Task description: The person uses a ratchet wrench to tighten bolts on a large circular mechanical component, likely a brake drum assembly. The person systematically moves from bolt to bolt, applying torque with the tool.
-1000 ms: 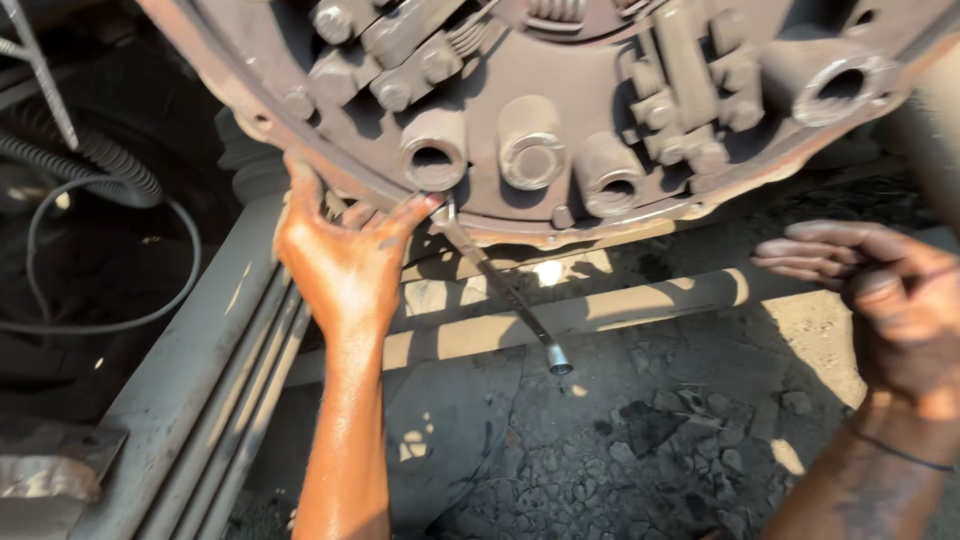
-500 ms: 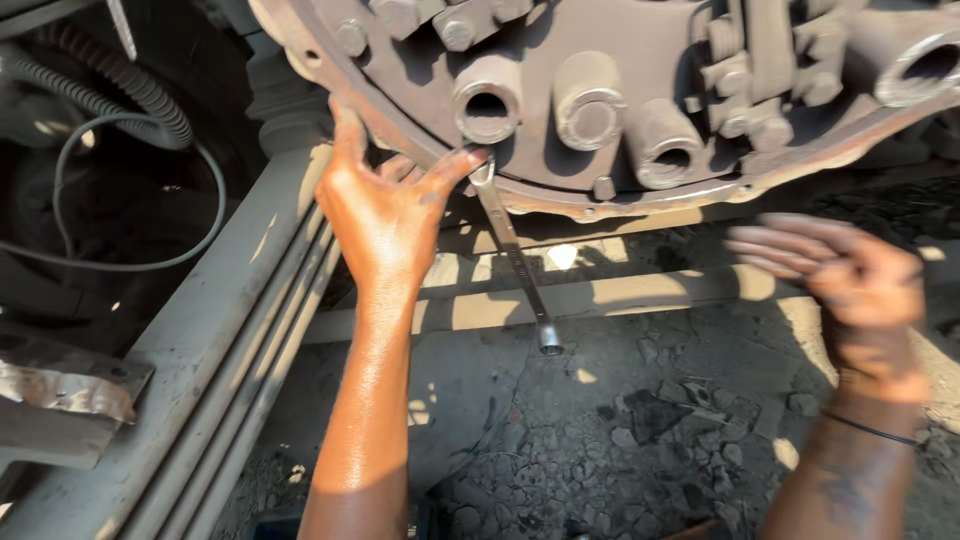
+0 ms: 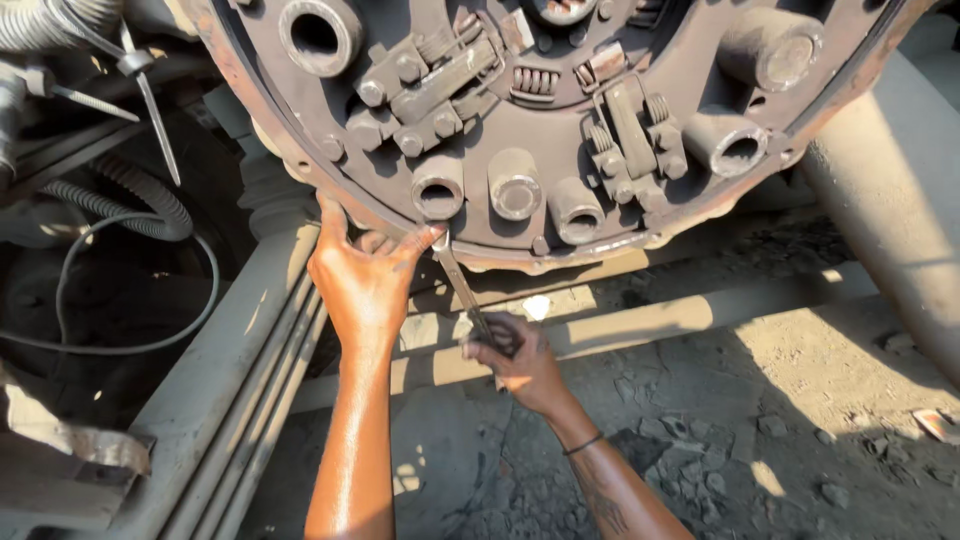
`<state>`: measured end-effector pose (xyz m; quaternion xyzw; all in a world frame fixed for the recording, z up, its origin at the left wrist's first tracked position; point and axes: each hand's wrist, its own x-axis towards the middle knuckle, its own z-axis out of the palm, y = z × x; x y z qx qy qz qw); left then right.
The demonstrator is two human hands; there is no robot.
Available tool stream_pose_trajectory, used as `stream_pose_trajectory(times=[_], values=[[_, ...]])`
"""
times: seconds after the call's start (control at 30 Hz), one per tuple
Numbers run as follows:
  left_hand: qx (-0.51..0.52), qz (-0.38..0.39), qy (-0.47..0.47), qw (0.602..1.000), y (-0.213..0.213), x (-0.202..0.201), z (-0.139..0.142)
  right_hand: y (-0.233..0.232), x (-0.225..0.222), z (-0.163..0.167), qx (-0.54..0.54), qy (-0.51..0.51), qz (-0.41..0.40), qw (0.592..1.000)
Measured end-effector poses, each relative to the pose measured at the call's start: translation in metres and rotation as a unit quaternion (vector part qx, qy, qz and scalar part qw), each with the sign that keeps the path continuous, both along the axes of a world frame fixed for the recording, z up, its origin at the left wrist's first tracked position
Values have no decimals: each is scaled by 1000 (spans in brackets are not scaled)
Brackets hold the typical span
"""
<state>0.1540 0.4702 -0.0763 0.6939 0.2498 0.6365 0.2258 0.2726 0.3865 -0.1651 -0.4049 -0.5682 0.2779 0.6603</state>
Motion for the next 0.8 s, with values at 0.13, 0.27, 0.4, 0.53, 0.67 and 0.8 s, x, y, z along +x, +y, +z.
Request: stream_pose_trajectory(times=[0.13,0.27,0.4,0.53,0.67,0.8], values=[[5,-29,1,1000,-1,-6,-9,-6,-26,22,56,147,-62,986],[124,164,95,974,-9,-9,-8,-2,-26,6,46,199,-148,968],[173,214,121,954,-18,11,-21,-10,12,-31,38,26,-277,960],[175,229,132,948,-27,47,-48,-37,59,-42,15,-85,-397,914],[181,241,157,940,-22,61,-52,-49,98,-41,63,-243,-401,881],[219,249,144,932,-16,62,-43,-53,127,-41,59,-263,-412,871]])
